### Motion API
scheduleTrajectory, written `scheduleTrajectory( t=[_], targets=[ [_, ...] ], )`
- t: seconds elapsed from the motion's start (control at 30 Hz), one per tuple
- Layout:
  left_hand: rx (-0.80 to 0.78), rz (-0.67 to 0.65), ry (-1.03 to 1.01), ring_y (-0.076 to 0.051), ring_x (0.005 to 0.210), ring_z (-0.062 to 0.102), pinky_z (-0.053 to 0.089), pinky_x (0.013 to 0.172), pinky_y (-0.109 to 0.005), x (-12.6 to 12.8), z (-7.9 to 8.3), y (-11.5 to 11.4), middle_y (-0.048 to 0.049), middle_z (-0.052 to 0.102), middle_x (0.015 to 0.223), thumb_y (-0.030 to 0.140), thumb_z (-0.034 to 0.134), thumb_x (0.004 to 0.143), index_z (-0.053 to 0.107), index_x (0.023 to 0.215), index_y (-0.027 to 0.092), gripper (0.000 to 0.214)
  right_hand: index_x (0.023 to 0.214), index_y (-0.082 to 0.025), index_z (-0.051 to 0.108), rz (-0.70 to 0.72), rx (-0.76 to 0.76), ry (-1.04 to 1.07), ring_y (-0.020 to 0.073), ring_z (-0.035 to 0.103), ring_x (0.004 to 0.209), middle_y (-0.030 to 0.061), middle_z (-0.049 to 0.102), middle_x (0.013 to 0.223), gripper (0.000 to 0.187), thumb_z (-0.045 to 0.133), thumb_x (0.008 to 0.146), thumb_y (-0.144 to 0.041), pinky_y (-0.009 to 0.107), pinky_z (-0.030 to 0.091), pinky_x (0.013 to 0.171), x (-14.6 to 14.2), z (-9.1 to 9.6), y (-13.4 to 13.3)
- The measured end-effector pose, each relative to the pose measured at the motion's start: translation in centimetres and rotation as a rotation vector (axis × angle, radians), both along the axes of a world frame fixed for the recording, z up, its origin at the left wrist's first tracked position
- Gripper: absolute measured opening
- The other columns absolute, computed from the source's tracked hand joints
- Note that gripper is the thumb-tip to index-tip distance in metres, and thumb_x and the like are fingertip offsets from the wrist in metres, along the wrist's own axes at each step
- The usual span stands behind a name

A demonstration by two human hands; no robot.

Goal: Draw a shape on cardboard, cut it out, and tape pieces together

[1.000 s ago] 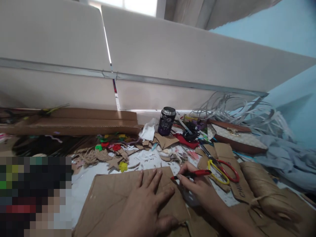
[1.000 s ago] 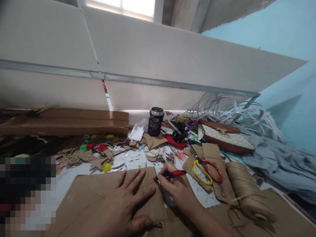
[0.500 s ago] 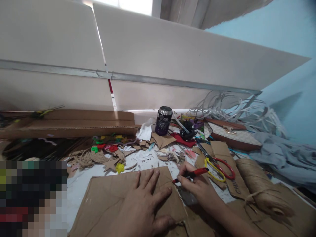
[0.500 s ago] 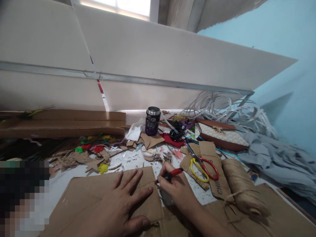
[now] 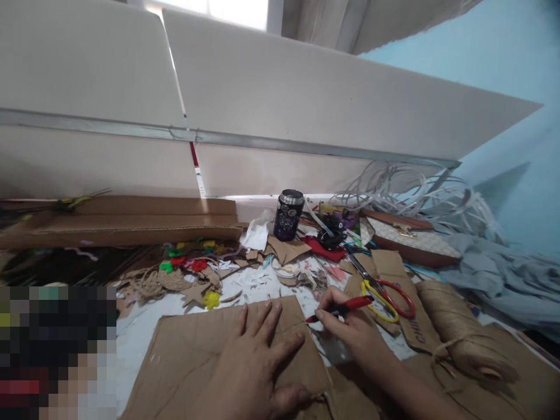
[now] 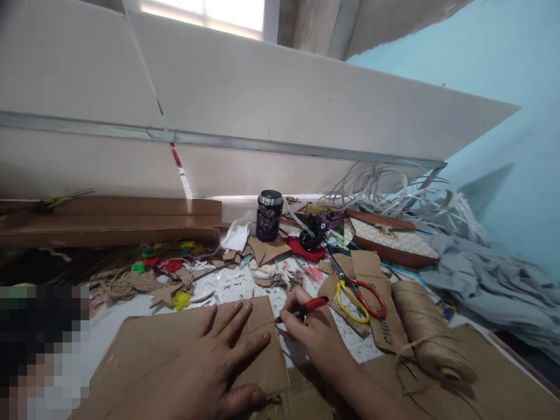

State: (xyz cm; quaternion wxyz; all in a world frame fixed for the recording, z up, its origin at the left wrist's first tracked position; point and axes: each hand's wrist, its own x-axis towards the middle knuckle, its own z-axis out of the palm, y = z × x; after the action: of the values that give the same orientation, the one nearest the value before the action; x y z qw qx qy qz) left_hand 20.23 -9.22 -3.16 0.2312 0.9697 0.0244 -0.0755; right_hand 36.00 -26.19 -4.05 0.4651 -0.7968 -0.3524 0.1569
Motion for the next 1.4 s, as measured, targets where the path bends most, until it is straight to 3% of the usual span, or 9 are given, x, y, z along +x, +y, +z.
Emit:
scheduleTrajectory(
  t=[0.33,0.6,0.77,0.93,1.4],
  targets=[
    [0.011,-0.014,-0.019,-0.037,0.157,0.007,0.007,0.122,-0.071,-0.04,-0.33,0.15,-0.0112,0.012,0.17,0.065,0.068,0.087,0.039,0.154,0.047,0.076,0.076,-0.025,0.053,0.035,-0.006,0.0,0.0197,0.053,0.071,-0.0036,0.057,0.07,0.013,0.053,0.087,-0.031,0.033,0.038,0.067,0.1,0.1,0.1],
    [0.006,-0.007,-0.012,-0.04,0.157,0.009,0.013,0.122,-0.073,-0.01,-0.05,0.09,-0.0093,0.018,0.171,0.064,0.069,0.086,0.042,0.154,0.048,0.074,0.079,-0.025,0.055,0.017,0.009,0.035,0.0201,0.055,0.071,-0.0034,0.057,0.072,0.016,0.053,0.092,-0.036,0.034,0.04,0.069,0.22,-0.15,0.08],
    [-0.015,-0.016,-0.025,-0.039,0.157,0.008,0.01,0.122,-0.072,-0.09,-0.17,0.16,-0.0092,0.016,0.171,0.066,0.066,0.088,0.041,0.154,0.047,0.073,0.074,-0.025,0.051,0.028,0.017,0.02,0.02,0.055,0.069,-0.0038,0.057,0.069,0.013,0.054,0.086,-0.029,0.033,0.037,0.066,0.34,-0.03,0.15],
    [-0.019,-0.002,-0.006,-0.039,0.157,0.009,0.011,0.122,-0.071,-0.11,0.03,0.12,-0.0109,0.016,0.171,0.065,0.069,0.086,0.044,0.153,0.046,0.074,0.079,-0.025,0.055,0.013,0.02,0.012,0.0211,0.055,0.074,-0.0032,0.057,0.073,0.017,0.053,0.092,-0.036,0.035,0.039,0.071,0.24,0.0,0.1],
    [-0.027,-0.01,-0.037,-0.041,0.157,0.011,0.01,0.121,-0.074,-0.13,-0.47,0.27,-0.0118,0.016,0.171,0.064,0.071,0.085,0.042,0.154,0.047,0.076,0.075,-0.025,0.055,0.033,0.018,0.021,0.0206,0.054,0.069,-0.0037,0.057,0.068,0.014,0.056,0.087,-0.032,0.034,0.038,0.066,0.26,0.04,-0.03]
  ],
)
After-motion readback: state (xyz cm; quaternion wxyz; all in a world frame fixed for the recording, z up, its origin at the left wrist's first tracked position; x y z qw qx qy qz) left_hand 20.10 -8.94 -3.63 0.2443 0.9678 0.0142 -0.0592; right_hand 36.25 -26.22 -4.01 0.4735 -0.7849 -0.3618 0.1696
